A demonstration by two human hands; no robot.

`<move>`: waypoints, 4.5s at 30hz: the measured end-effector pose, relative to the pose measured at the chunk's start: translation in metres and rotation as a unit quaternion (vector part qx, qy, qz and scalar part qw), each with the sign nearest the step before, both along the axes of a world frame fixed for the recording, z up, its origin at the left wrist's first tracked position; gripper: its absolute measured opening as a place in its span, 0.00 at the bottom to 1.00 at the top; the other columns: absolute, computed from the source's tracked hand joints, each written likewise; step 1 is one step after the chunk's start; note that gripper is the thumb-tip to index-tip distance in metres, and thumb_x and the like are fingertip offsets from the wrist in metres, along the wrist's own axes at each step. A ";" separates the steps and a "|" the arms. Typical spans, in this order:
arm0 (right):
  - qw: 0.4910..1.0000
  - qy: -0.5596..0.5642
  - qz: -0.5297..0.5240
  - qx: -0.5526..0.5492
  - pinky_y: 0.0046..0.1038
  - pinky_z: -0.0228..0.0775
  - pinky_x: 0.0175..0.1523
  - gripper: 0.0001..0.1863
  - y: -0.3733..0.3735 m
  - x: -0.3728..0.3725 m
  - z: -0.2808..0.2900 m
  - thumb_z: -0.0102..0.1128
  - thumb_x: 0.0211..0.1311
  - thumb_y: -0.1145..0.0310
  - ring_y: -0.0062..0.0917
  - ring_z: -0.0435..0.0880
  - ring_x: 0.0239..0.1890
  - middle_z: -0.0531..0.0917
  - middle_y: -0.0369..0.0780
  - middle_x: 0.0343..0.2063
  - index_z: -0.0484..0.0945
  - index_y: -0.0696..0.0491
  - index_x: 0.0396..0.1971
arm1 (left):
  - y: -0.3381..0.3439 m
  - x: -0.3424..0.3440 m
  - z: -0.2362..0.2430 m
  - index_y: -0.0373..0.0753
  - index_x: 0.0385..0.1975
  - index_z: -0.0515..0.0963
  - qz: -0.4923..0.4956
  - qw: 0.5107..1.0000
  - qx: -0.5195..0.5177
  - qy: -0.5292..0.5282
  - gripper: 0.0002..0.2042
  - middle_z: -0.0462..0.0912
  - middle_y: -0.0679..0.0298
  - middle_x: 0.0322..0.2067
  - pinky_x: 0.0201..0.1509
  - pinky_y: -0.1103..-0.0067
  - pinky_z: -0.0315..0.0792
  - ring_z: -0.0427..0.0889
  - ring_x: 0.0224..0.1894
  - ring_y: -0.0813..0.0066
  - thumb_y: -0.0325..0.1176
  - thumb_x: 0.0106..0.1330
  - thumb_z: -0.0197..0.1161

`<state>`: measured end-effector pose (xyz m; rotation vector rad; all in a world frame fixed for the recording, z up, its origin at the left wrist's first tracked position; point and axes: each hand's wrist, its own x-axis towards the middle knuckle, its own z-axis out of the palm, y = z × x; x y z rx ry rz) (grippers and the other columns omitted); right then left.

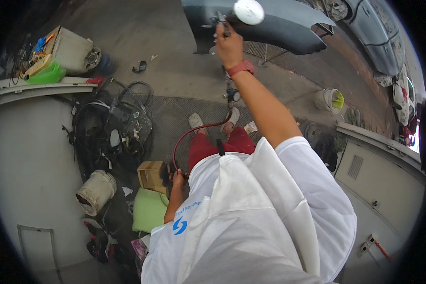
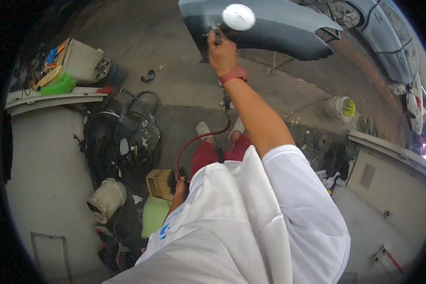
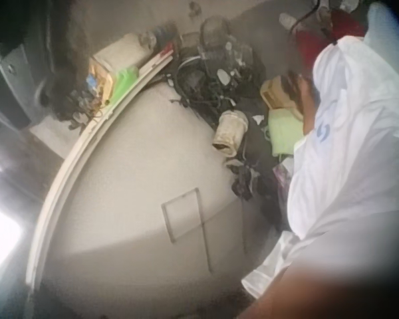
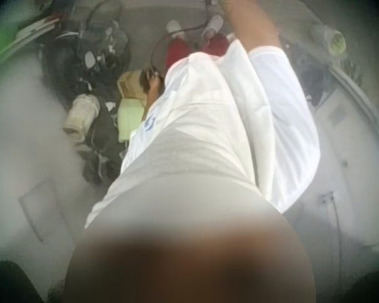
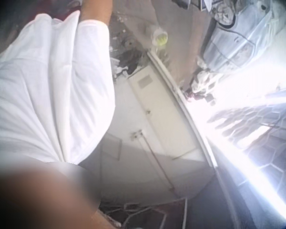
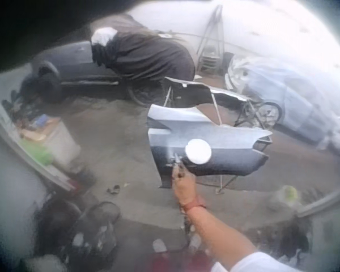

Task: The person uses a spray gun to apply light blue paint to a car door and a detached bumper in a workshop. They move around the parts, spraying different sections and sides to cover the surfaces evenly.

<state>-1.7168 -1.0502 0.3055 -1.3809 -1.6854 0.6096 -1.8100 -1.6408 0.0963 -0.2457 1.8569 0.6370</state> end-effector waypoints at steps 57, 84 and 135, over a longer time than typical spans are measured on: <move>0.987 0.001 0.134 -0.086 0.48 0.77 0.53 0.30 -0.018 -0.015 -0.134 0.52 0.75 0.49 0.58 0.84 0.48 0.84 0.61 0.46 0.75 0.55 0.67 | -0.057 0.118 -0.010 0.44 0.57 0.76 0.066 0.995 -0.076 -0.014 0.15 0.82 0.66 0.34 0.32 0.77 0.74 0.80 0.32 0.76 0.45 0.81 0.54; 0.977 -0.081 -0.199 0.004 0.41 0.77 0.42 0.27 -0.024 0.286 -0.179 0.50 0.77 0.48 0.40 0.87 0.33 0.88 0.48 0.33 0.84 0.60 0.48 | 0.090 0.120 -0.019 0.41 0.60 0.76 -0.145 0.988 -0.044 0.024 0.16 0.83 0.60 0.41 0.50 0.68 0.75 0.81 0.41 0.67 0.42 0.81 0.53; 0.983 -0.107 0.118 -0.087 0.44 0.73 0.64 0.28 -0.003 0.006 -0.542 0.56 0.72 0.55 0.55 0.81 0.59 0.82 0.59 0.54 0.76 0.57 0.64 | 0.060 0.036 -0.227 0.47 0.66 0.73 -0.290 0.940 -0.143 0.111 0.21 0.86 0.52 0.50 0.58 0.60 0.74 0.84 0.55 0.48 0.49 0.79 0.52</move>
